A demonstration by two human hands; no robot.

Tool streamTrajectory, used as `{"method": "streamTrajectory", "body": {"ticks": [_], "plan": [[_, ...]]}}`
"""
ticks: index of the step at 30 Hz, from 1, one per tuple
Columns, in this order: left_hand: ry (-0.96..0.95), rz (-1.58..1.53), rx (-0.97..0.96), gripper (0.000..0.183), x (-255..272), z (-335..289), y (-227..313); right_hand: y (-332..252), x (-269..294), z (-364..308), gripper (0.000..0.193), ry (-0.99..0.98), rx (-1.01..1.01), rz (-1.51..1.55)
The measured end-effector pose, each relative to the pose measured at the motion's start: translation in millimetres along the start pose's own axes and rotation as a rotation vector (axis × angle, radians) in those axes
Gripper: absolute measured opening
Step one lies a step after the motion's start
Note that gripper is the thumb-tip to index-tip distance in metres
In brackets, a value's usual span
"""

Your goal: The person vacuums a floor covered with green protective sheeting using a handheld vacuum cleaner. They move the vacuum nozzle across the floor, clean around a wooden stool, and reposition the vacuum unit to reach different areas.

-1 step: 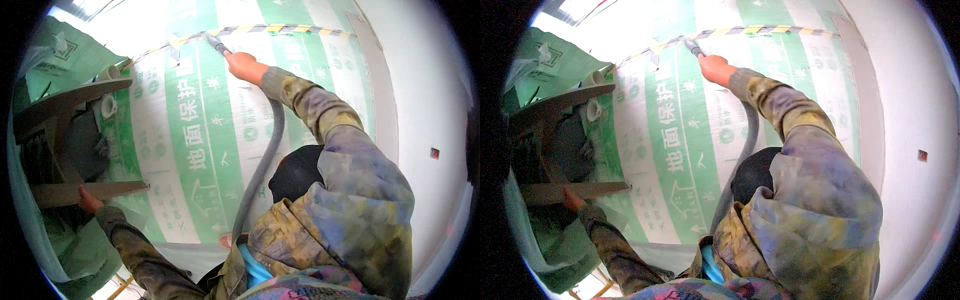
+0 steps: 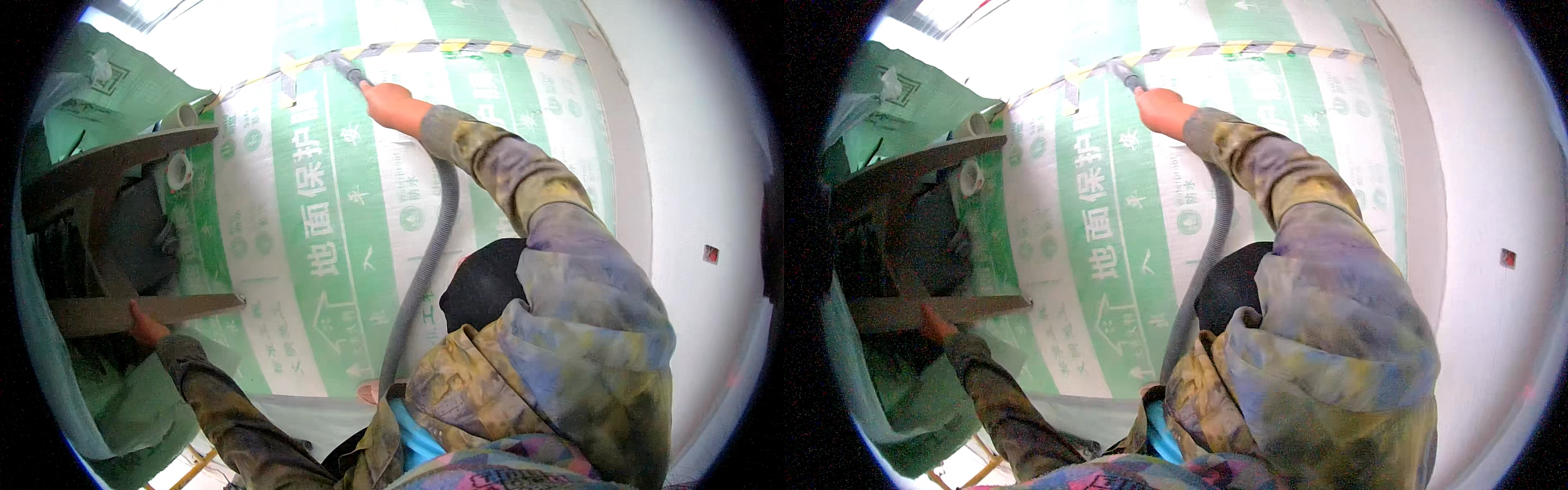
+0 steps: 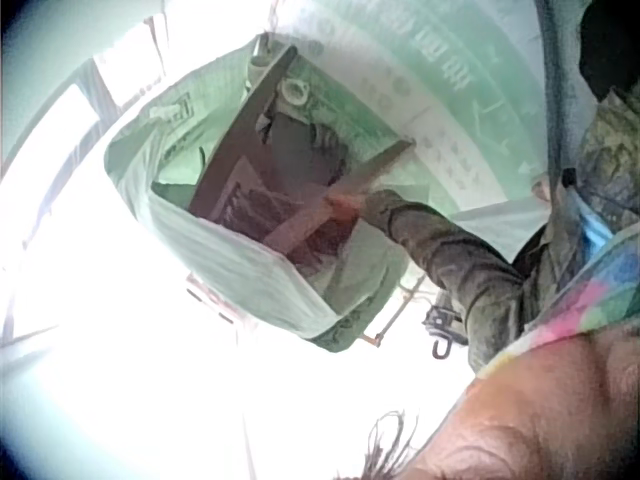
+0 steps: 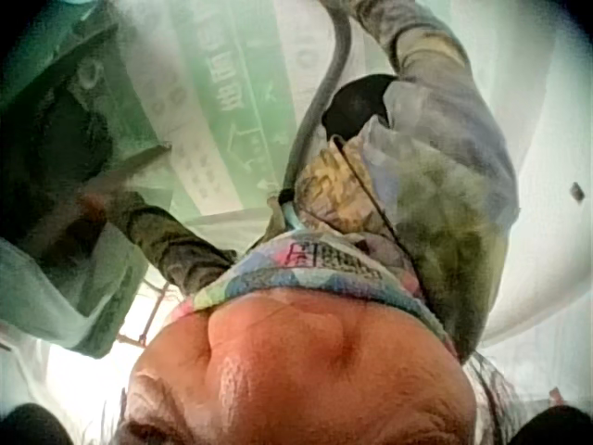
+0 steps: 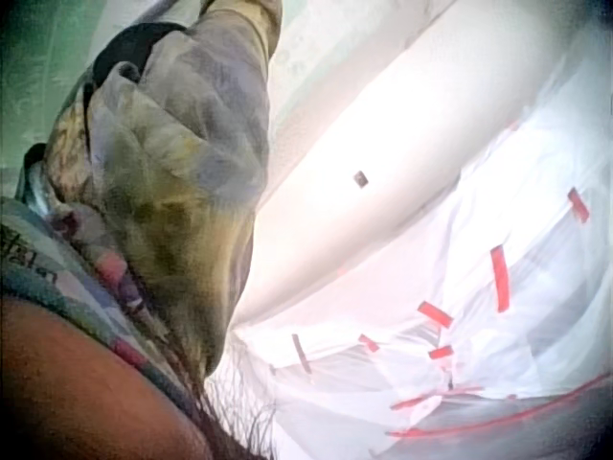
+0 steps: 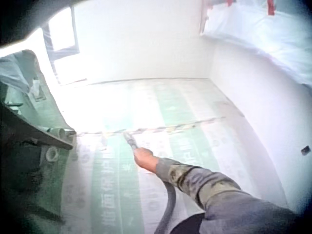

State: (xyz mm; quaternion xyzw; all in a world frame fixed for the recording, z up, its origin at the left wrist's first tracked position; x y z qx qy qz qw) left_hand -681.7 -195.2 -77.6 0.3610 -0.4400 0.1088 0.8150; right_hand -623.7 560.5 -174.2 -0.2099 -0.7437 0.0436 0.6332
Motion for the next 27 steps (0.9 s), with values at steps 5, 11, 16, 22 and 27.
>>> {"method": "streamTrajectory", "body": {"ticks": [5, 11, 16, 22, 27], "plan": [[-0.046, -0.399, 0.033, 0.075, 25, -34, 28, -73, -24, 62, 0.03, -0.042, 0.154, 0.085], [-0.06, -0.142, 0.097, 0.069, 39, -41, 48, -123, -40, 100, 0.028, -0.041, 0.018, 0.164], [-0.037, -0.197, 0.056, 0.072, 33, -39, 42, -37, -16, 63, 0.034, -0.089, 0.013, 0.087], [-0.057, -0.215, 0.054, 0.075, 24, -30, 27, 104, 31, -39, 0.059, 0.015, -0.172, -0.069], [-0.102, -0.21, 0.054, 0.078, 26, -33, 33, 191, 57, -100, 0.06, 0.056, -0.409, -0.091]]}}
Point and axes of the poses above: each hand's wrist, its own z-axis towards the middle knuckle, its own x-axis out of the back of the hand, y = z × x, the point moved 2 cm from there along z, towards the middle knuckle, and after that the axes turned 6 degrees about -x, right-handed, at the moved point
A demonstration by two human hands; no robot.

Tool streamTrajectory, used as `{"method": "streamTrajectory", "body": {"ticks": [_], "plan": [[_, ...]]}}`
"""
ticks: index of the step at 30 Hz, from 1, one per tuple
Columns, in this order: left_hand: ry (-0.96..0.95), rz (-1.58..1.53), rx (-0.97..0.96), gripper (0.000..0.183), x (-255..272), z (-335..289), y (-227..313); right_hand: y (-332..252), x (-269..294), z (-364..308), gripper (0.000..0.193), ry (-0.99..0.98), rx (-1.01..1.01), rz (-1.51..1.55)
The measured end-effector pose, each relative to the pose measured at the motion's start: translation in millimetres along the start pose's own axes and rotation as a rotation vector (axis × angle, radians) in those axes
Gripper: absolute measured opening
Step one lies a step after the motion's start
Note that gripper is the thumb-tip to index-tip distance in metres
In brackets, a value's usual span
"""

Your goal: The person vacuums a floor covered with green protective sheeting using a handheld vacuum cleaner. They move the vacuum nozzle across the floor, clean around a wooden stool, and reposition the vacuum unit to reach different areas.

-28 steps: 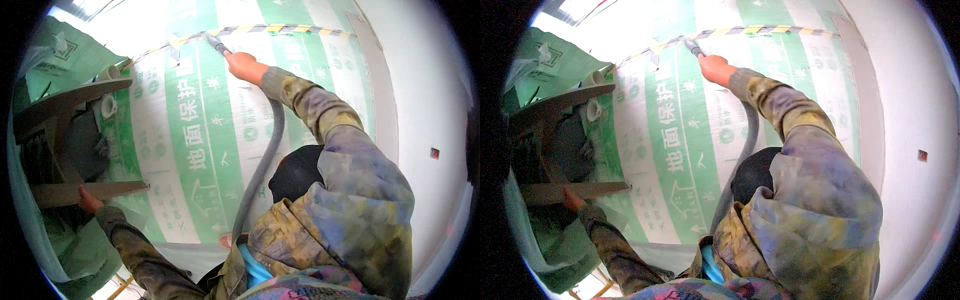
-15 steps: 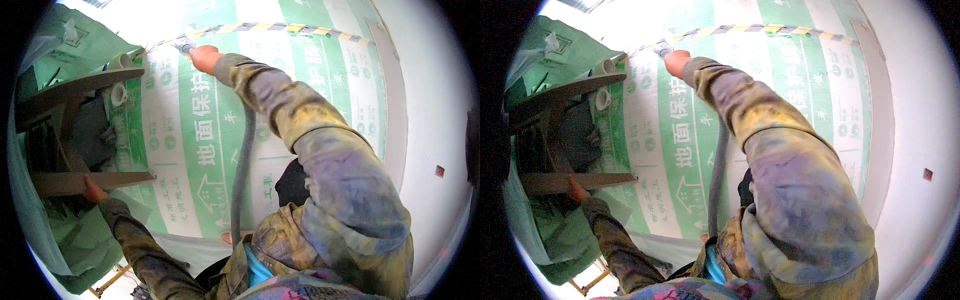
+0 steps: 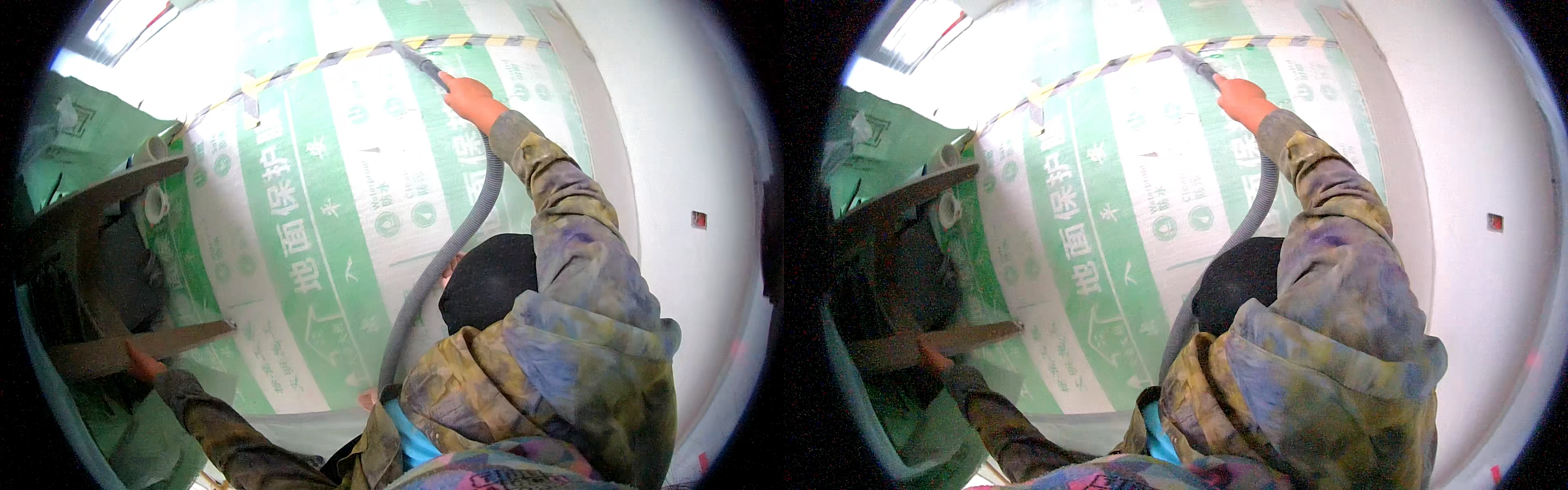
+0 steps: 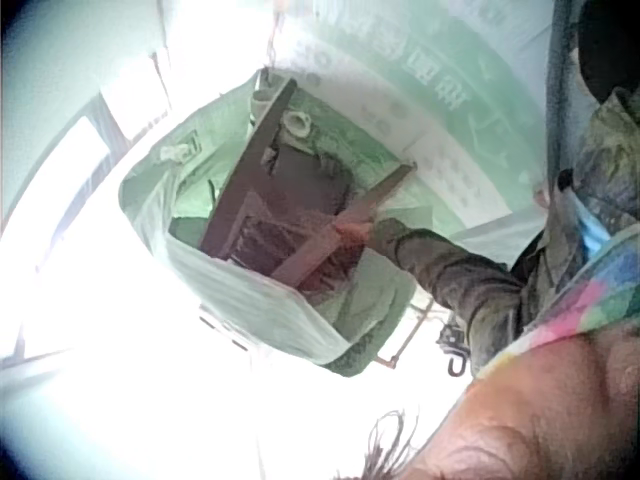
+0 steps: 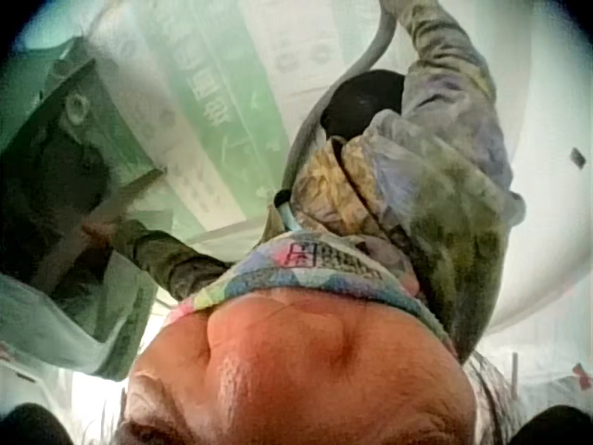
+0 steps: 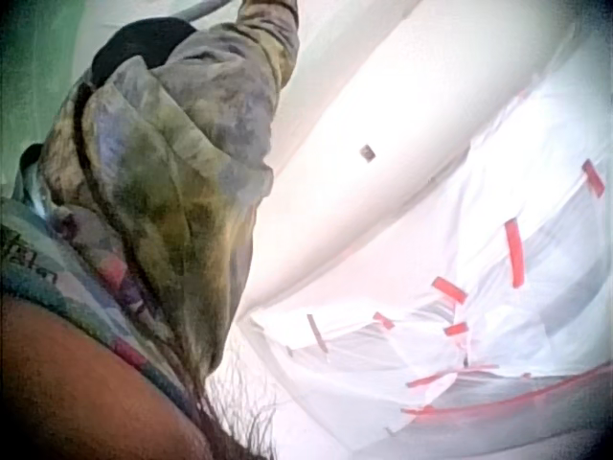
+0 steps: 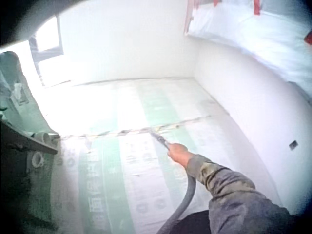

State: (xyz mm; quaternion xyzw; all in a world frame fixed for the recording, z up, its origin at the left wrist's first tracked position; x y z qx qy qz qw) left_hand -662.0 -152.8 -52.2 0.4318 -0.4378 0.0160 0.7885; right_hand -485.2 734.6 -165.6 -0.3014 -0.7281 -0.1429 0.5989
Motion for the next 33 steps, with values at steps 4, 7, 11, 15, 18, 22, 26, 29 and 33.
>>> {"method": "streamTrajectory", "body": {"ticks": [4, 7, 11, 15, 18, 22, 26, 29, 33], "plan": [[-0.058, -0.011, 0.021, 0.08, 3, -3, 4, 56, 3, 1, 0.061, -0.016, -0.137, -0.006], [-0.089, 0.041, 0.033, 0.074, -1, 17, -13, 83, -1, 3, 0.061, 0.025, -0.152, 0.001], [-0.071, 0.286, -0.125, 0.058, -20, 75, -64, 122, -3, 1, 0.058, 0.099, -0.232, 0.015], [-0.167, 0.702, -0.439, 0.047, -31, 123, -105, 166, -1, 8, 0.053, 0.134, -0.381, 0.009], [-0.175, 0.713, -0.601, 0.047, -27, 127, -116, 189, 1, 19, 0.045, 0.233, -0.407, 0.016], [-0.189, 0.804, -0.721, 0.047, -15, 113, -107, 216, -3, 38, 0.038, 0.214, -0.551, -0.009], [-0.21, 0.847, -0.854, 0.048, -2, 105, -94, 254, -3, 59, 0.039, 0.227, -0.624, 0.007], [-0.229, 0.859, -1.024, 0.048, 3, 101, -86, 289, -1, 78, 0.039, 0.251, -0.679, -0.004], [-0.247, 0.998, -0.665, 0.048, 10, 102, -79, 331, 2, 99, 0.038, 0.224, -0.707, -0.011]]}}
Point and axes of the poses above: each hand's wrist, its own z-axis towards the middle knuckle, its own x-axis out of the back of the hand, y = z × x, the point moved 2 cm from there along z, towards the middle knuckle, and after that the axes turned 6 degrees about -x, right-handed, at the moved point
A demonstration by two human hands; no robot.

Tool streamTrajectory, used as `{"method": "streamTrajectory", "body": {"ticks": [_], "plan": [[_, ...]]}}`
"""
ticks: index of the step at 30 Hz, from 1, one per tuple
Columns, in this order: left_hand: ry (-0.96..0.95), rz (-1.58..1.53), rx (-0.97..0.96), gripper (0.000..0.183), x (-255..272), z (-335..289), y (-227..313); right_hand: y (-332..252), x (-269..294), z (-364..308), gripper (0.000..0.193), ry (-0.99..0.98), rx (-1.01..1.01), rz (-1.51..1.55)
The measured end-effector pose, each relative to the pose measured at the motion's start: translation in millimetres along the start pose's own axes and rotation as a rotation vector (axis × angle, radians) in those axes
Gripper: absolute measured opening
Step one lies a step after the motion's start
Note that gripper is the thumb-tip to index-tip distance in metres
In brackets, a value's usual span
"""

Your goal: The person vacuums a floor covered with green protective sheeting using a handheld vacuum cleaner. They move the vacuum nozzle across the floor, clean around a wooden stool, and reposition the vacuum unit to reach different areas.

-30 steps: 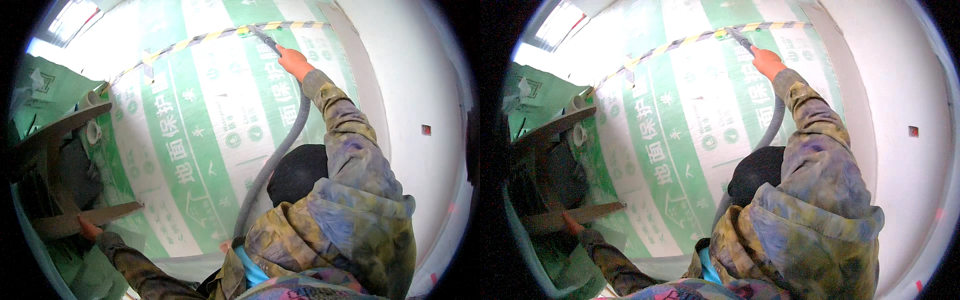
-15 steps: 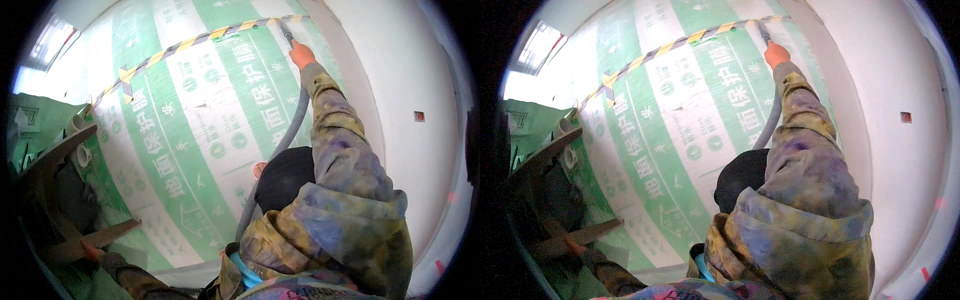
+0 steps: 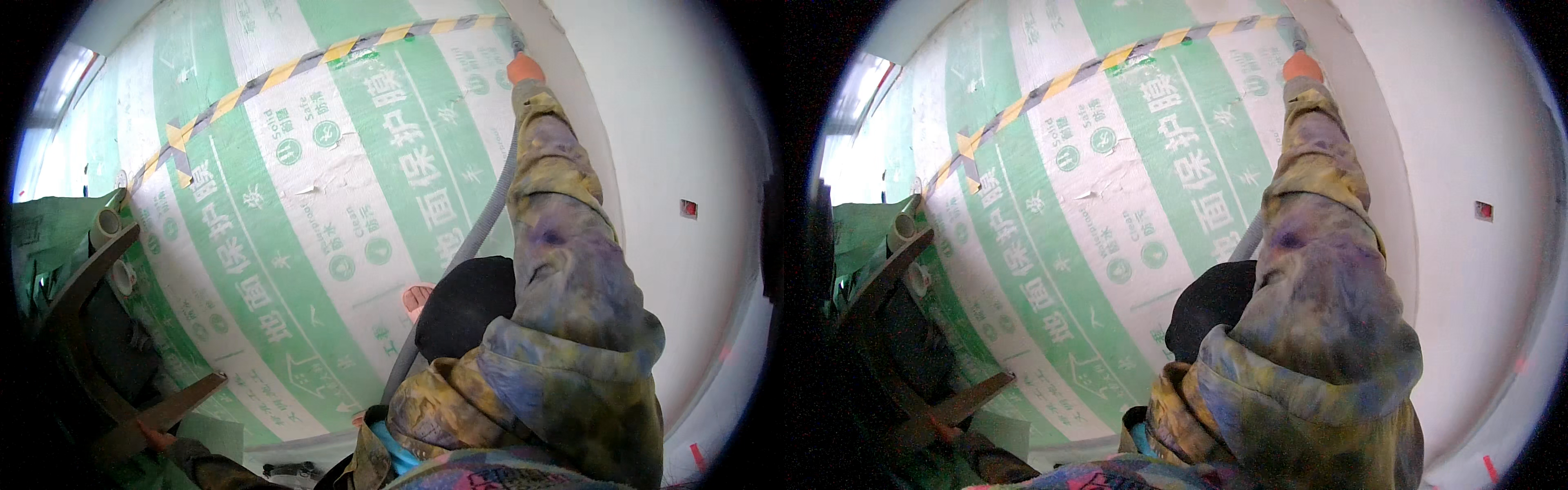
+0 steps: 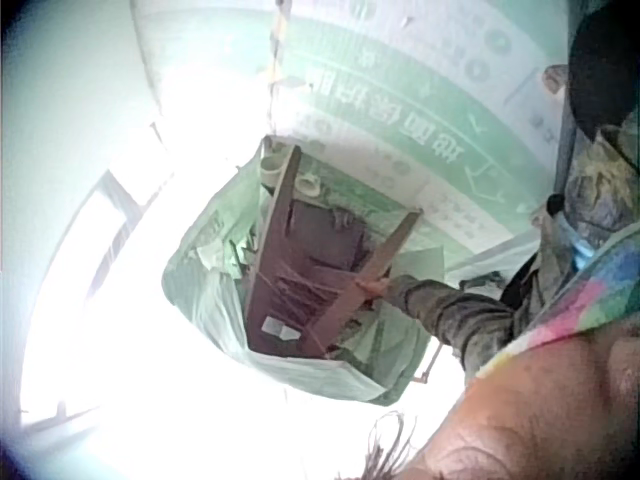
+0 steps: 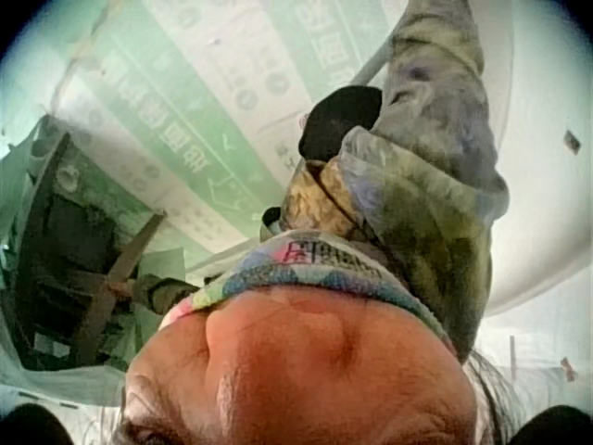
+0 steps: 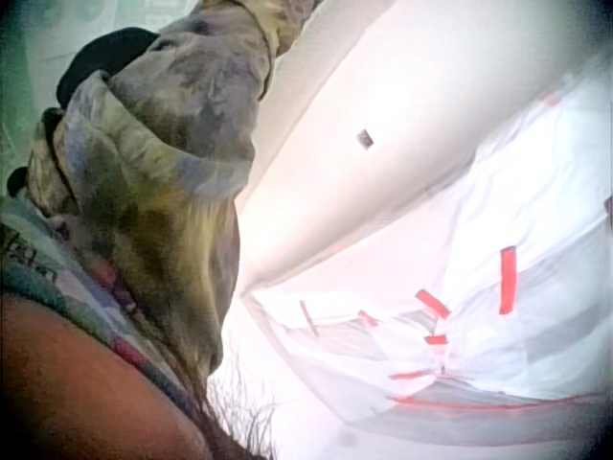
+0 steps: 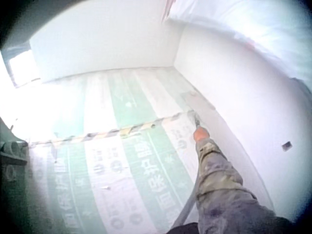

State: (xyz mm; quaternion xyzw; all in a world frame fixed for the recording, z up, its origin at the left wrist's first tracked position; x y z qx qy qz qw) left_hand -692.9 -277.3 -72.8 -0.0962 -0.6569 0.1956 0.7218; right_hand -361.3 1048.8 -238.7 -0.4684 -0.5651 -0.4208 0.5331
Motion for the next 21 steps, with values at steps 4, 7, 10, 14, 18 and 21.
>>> {"method": "streamTrajectory", "body": {"ticks": [4, 7, 10, 14, 18, 21], "plan": [[0.053, -0.009, -0.149, 0.05, 13, -1, 5, -9, -13, 10, 0.048, 0.01, 0.03, 0.015], [0.053, 0.019, -0.115, 0.052, 13, -1, 5, -30, -16, -10, 0.06, -0.038, 0.044, 0.107], [0.037, 0.033, -0.097, 0.054, 7, -2, 6, -52, -3, -54, 0.069, -0.09, 0.172, 0.132], [0.023, 0.024, -0.051, 0.057, 6, -7, 3, -106, 11, -150, 0.07, -0.191, 0.398, 0.043], [-0.027, 0.035, 0.015, 0.061, 19, -20, 15, -176, 13, -247, 0.071, -0.321, 0.622, 0.027], [-0.153, 0.105, 0.068, 0.064, 35, -33, 35, -239, 16, -301, 0.07, -0.373, 0.833, 0.003]]}}
Point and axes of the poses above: each hand's wrist, its own z-axis towards the middle knuckle, its own x-axis out of the back of the hand, y = z × x, the point moved 2 cm from there along z, towards the middle knuckle, and after that the axes turned 6 degrees about -x, right-handed, at the moved point
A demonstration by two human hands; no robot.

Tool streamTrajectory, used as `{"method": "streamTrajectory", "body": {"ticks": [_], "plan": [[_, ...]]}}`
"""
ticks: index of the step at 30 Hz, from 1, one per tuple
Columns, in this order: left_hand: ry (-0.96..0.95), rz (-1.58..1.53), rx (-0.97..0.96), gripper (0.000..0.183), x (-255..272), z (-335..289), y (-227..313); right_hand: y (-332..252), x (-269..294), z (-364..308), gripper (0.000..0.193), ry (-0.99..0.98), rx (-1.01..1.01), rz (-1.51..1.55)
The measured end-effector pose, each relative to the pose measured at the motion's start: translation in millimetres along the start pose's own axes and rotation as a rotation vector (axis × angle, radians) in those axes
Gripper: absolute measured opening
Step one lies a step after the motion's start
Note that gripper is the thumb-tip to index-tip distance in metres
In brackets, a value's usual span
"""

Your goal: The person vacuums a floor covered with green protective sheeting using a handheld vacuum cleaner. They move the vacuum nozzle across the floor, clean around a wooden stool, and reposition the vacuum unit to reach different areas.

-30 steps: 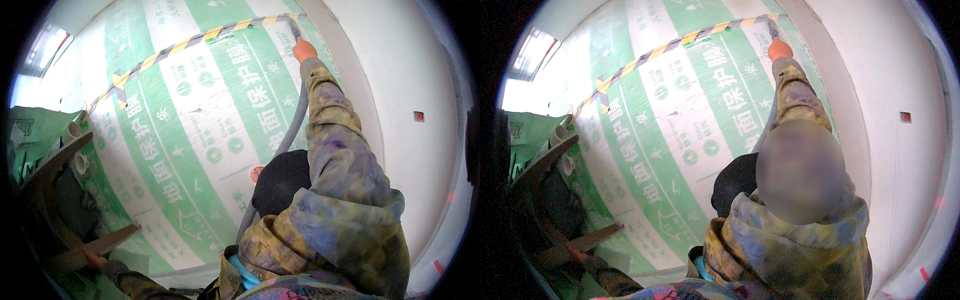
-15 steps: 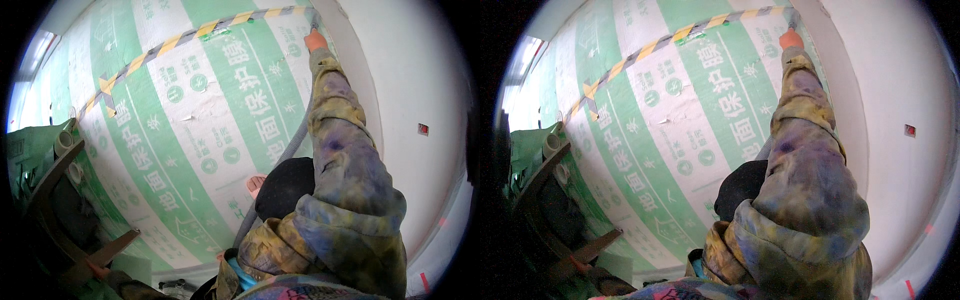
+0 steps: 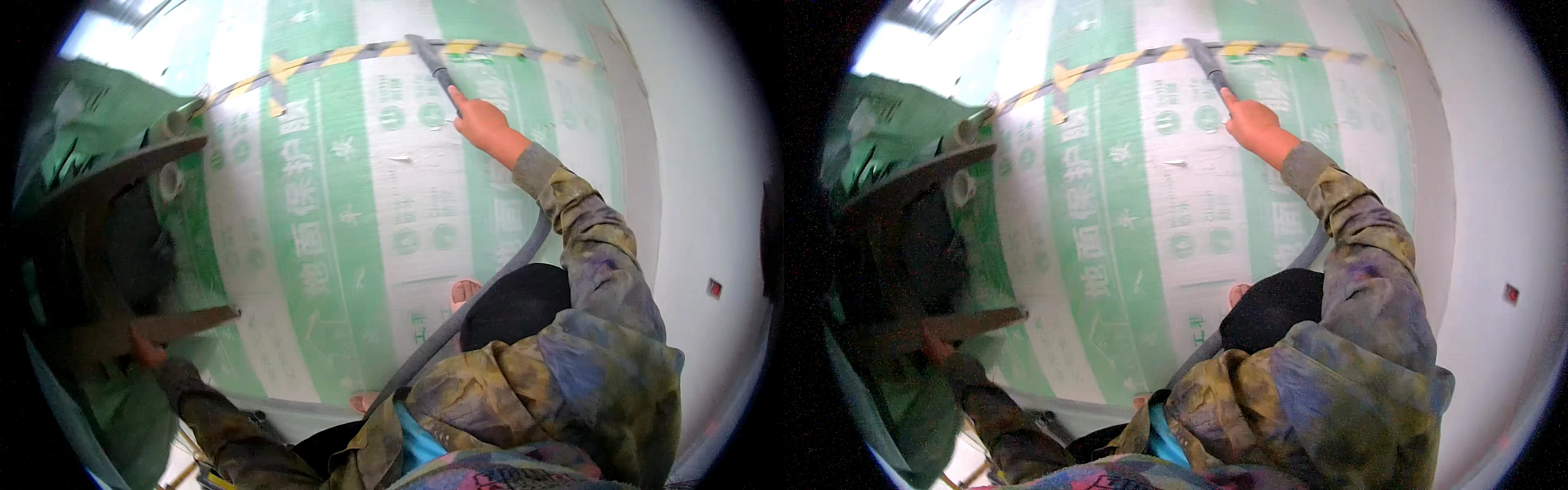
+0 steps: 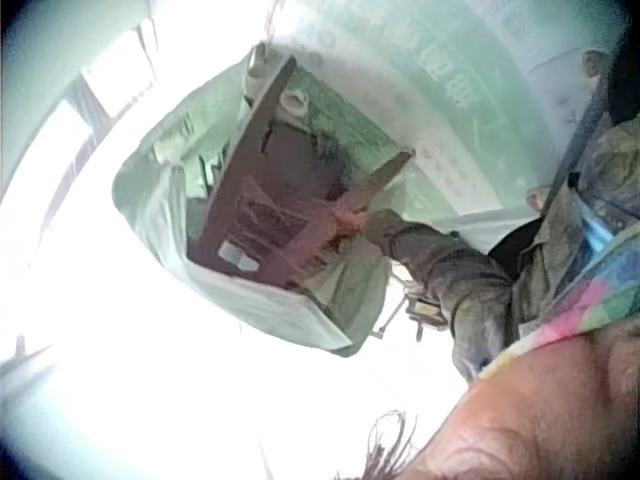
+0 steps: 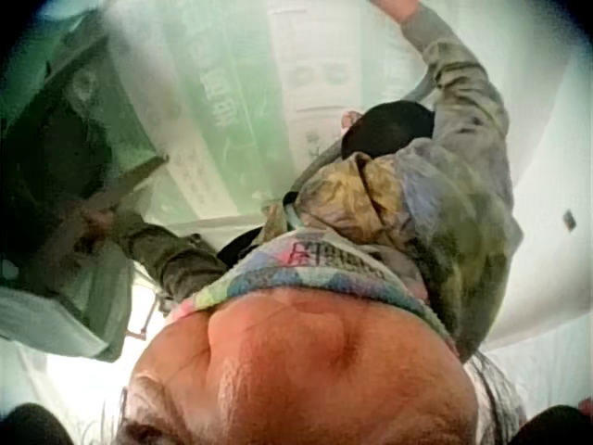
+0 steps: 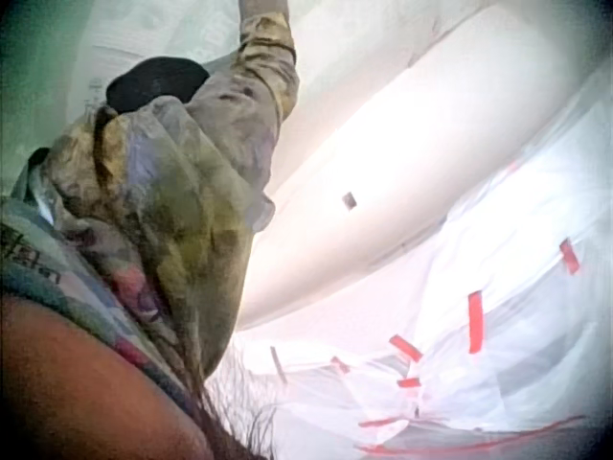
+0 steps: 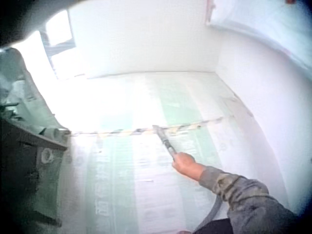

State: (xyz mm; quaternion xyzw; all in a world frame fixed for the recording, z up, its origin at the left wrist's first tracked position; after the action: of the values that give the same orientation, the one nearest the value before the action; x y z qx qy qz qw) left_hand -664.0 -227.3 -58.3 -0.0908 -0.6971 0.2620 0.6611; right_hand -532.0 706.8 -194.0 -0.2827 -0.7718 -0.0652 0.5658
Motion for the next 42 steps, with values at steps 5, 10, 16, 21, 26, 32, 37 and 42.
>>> {"method": "streamTrajectory", "body": {"ticks": [5, 10, 16, 21, 26, 32, 37, 42], "plan": [[0.107, 0.212, -0.153, 0.059, 26, -19, 35, -136, -21, 42, 0.063, 0.041, 0.35, -0.007], [0.468, -1.333, 0.39, 0.044, 21, -22, 51, -265, -54, 82, 0.06, 0.001, 0.539, -0.042], [0.587, -1.409, 0.392, 0.051, 29, -27, 69, -371, -68, 108, 0.036, 0.081, 0.523, -0.022], [0.632, -1.539, 0.506, 0.061, 43, -34, 79, -431, -77, 168, 0.046, 0.147, 0.327, 0.095], [0.65, -1.369, 0.596, 0.064, 48, -35, 81, -449, -64, 199, 0.04, 0.191, 0.226, 0.131], [0.5, -1.515, 0.563, 0.068, 56, -38, 87, -417, -74, 138, 0.031, 0.097, 0.456, -0.072], [0.648, -1.423, 0.653, 0.064, 61, -41, 93, -403, -52, 159, 0.036, 0.171, 0.346, -0.01], [0.572, -1.419, 0.553, 0.065, 51, -35, 83, -407, -47, 179, 0.039, 0.066, 0.272, -0.058]]}}
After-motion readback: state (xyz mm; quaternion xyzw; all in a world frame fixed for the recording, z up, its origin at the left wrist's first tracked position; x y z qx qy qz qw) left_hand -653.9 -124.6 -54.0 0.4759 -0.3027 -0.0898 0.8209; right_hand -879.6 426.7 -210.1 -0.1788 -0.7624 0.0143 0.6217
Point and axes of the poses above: each hand's wrist, its own z-axis towards the middle knuckle, its own x-axis out of the back of the hand, y = z × x, the point moved 2 cm from there along z, towards the middle knuckle, and after that the axes turned 6 degrees about -x, right-handed, at the moved point
